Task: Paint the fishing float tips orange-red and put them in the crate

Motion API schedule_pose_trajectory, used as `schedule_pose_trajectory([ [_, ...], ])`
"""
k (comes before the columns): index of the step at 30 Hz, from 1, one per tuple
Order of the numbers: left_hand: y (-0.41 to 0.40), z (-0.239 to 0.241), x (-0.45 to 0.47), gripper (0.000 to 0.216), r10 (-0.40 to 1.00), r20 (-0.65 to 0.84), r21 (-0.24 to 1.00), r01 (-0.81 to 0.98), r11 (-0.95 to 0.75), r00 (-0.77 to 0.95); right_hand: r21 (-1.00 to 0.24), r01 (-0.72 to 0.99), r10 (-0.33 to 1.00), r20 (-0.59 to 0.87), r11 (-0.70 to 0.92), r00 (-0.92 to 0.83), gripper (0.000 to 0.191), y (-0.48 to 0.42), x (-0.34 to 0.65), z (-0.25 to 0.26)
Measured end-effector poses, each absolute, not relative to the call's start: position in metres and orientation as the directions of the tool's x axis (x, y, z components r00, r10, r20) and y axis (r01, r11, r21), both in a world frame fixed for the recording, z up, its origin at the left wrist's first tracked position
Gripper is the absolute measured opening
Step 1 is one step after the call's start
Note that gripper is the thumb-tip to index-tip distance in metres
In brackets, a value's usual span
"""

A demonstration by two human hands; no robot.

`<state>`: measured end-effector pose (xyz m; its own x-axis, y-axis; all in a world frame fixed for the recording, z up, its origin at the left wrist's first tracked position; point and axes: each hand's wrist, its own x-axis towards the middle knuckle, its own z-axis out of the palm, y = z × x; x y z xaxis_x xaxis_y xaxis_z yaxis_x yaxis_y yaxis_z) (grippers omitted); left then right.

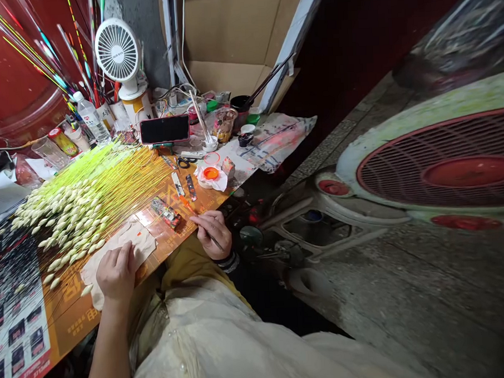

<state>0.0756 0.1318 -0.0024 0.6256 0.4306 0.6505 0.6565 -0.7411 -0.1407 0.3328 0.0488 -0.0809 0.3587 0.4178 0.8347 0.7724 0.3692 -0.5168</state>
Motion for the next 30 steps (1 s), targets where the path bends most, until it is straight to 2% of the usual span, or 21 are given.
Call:
schedule_pose_trajectory([
  [6, 0.13, -0.003, 0.075, 0.016, 0.448, 0.641, -0.143, 0.67, -0.728, 0.624, -0.521, 0.748, 0.378, 0.844, 0.41, 0.381, 0.037, 0.04, 0.328, -0.079],
  [13, 0.128, -0.006, 0.074, 0.017, 0.489, 0.626, -0.078, 0.673, -0.736, 0.607, -0.389, 0.737, 0.383, 0.904, 0.553, 0.189, 0.045, 0.035, 0.309, -0.078],
  [30, 0.126, -0.005, 0.075, 0.016, 0.492, 0.623, -0.081, 0.675, -0.733, 0.609, -0.451, 0.77, 0.464, 0.856, 0.453, 0.228, 0.047, 0.039, 0.296, -0.086],
])
